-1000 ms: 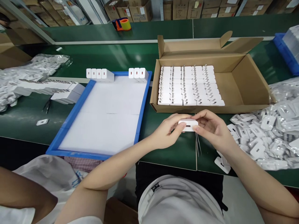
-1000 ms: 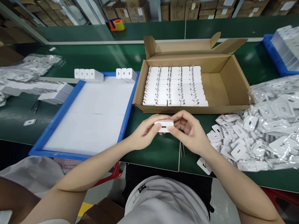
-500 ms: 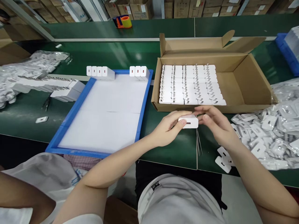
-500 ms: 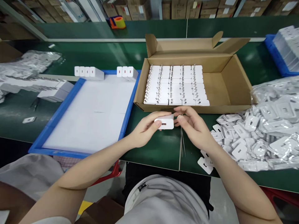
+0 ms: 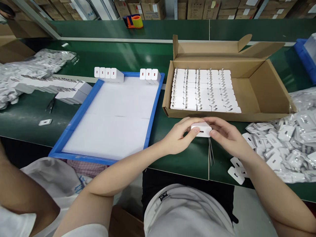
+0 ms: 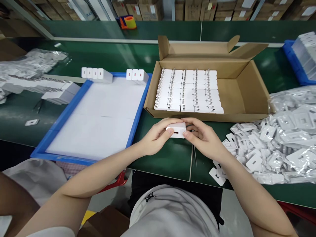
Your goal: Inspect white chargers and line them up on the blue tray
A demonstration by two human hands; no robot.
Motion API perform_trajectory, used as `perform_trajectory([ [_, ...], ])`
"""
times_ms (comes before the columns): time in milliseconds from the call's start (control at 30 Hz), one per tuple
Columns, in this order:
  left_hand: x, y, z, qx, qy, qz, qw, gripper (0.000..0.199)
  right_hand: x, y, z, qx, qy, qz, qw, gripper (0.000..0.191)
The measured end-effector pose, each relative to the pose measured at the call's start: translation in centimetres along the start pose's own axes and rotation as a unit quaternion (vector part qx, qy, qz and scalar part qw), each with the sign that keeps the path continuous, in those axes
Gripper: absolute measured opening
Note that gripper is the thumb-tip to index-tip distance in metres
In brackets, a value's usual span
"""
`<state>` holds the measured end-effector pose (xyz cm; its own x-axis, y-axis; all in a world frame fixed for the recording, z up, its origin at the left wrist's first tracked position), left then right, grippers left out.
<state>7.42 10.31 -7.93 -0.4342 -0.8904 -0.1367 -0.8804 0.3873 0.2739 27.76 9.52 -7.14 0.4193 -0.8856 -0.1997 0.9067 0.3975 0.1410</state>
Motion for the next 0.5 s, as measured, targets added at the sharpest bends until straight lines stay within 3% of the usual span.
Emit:
perform_trajectory([
  [233,0.1,0.0,0.1,-0.036,-0.022,-0.001,0.999,0.037,0.4,-1.3,-0.4,-0.008,0.055,-0.079,0.995,0.034],
  [500,0.3,-0.2,-0.2,-0.045,-0.063,-0.019,0.997,0.035,0.5,-1.8,0.3,-0.005,0.103,-0.085,0.991,0.032],
])
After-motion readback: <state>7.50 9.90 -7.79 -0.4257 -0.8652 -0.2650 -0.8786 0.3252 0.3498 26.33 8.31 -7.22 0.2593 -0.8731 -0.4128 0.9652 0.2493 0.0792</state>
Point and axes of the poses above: each hand's wrist, its own x-axis away from the middle knuckle, its own y-axis out of the back of the hand, z = x × y, the point moved 1 cm from there along -x, towards the middle knuckle, and after that the axes turned 11 degrees about y, right-handed, at the moved point
